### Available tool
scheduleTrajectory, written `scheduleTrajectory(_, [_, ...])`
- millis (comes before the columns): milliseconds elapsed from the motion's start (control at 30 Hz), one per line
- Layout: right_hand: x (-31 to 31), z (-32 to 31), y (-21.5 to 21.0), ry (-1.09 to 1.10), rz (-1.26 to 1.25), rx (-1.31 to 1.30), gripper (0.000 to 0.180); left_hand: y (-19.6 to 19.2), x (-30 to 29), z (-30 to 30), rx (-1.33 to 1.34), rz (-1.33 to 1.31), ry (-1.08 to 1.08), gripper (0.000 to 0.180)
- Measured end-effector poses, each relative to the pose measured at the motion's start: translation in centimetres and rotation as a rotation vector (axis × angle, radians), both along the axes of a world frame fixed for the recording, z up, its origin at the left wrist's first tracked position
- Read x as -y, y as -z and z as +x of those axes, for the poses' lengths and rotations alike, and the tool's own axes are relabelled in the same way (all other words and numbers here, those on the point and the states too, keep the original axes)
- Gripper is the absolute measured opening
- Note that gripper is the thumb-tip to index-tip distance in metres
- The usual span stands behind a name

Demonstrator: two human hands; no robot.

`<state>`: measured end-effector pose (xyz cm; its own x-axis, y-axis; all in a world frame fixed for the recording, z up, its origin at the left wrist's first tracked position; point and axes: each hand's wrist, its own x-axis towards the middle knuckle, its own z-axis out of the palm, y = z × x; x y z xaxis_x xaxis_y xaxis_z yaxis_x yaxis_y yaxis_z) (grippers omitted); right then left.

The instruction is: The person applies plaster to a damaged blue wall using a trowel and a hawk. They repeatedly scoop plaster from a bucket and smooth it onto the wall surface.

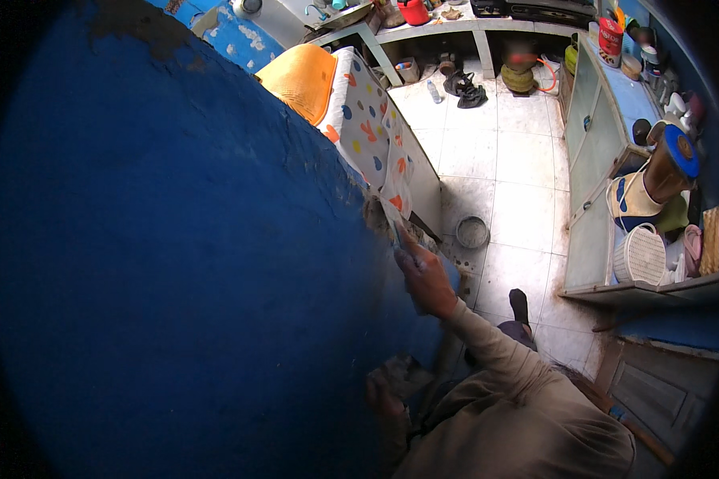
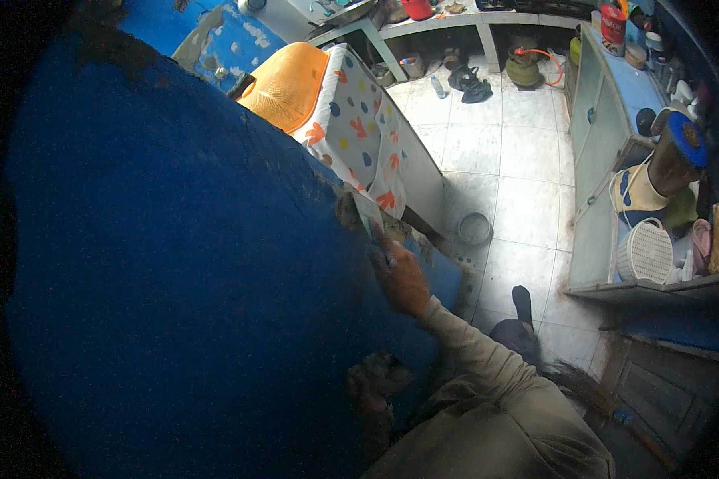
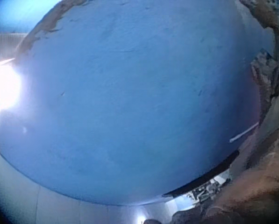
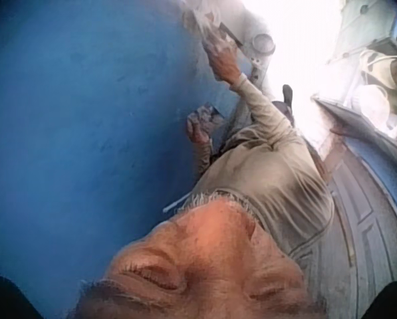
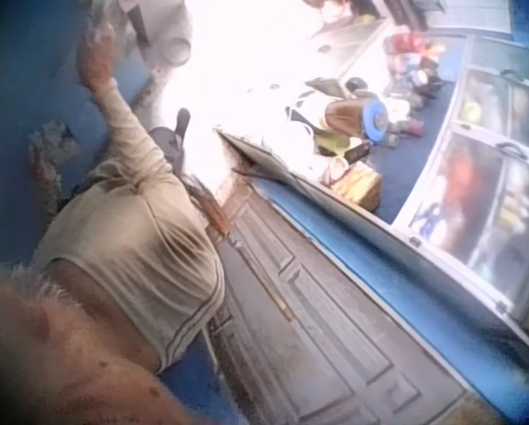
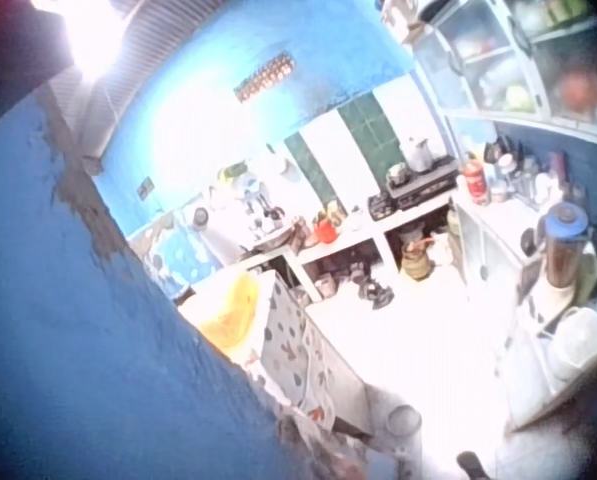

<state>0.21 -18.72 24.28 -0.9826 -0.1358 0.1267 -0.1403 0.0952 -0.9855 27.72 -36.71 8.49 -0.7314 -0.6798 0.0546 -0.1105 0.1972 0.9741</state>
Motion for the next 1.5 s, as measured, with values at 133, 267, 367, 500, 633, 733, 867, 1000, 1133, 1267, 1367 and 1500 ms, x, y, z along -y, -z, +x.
scheduleTrajectory(133, [2.3, 0.8, 1.3, 0.091, -0.033, -0.065, 0.055, -0.1, 0.2, 0.3, -0.053, -0.1, 0.043, 0.037])
scheduleTrajectory(267, [0.8, 3.2, 0.1, -0.045, 0.048, 0.024, 0.055, -3.9, -0.9, -1.2, 0.029, -0.31, 0.228, 0.038])
scheduleTrajectory(367, [-0.8, 5.2, 2.3, -0.176, 0.051, 0.01, 0.056, -6.2, -2.1, -2.7, 0.107, -0.078, 0.218, 0.038])
scheduleTrajectory(500, [-2.3, 4.6, 3.6, -0.127, -0.098, 0.173, 0.056, -10.0, -4.2, -5.1, 0.058, 0.51, 0.155, 0.034])
scheduleTrajectory(633, [0.3, 2.5, 6.0, 0.06, -0.084, 0.025, 0.059, -3.5, 1.3, -2.3, -0.056, -1.103, 0.402, 0.035])
scheduleTrajectory(733, [3.4, 1.4, 6.8, 0.117, -0.087, -0.029, 0.063, -1.2, 2.7, -1.4, -0.118, -1.076, 0.381, 0.037])
scheduleTrajectory(867, [4.5, 1.8, 4.9, -0.024, -0.082, 0.041, 0.067, 1.5, 5.3, 2.8, -0.025, 0.123, 0.121, 0.036])
scheduleTrajectory(1000, [3.5, 3.4, 5.4, -0.206, -0.04, 0.119, 0.069, 2.2, 7.3, 2.6, -0.081, -0.767, 0.236, 0.034])
scheduleTrajectory(1133, [0.7, 6.1, 5.7, -0.243, -0.118, 0.1, 0.063, -2.0, 4.8, -0.2, -0.102, -0.679, 0.27, 0.031])
scheduleTrajectory(1267, [-1.3, 2.3, 6.6, -0.146, -0.164, 0.184, 0.054, -10.5, -2.4, -4.0, -0.174, -0.065, 0.237, 0.033])
scheduleTrajectory(1367, [-2.2, 1.1, 4.6, -0.278, -0.116, 0.217, 0.053, -12.7, -3.8, -5.0, -0.007, -0.539, 0.287, 0.038])
scheduleTrajectory(1500, [-4.8, 3.9, 9.5, -0.418, -0.012, -0.132, 0.052, -14.5, -5.6, -7.2, 0.184, -0.467, 0.292, 0.046])
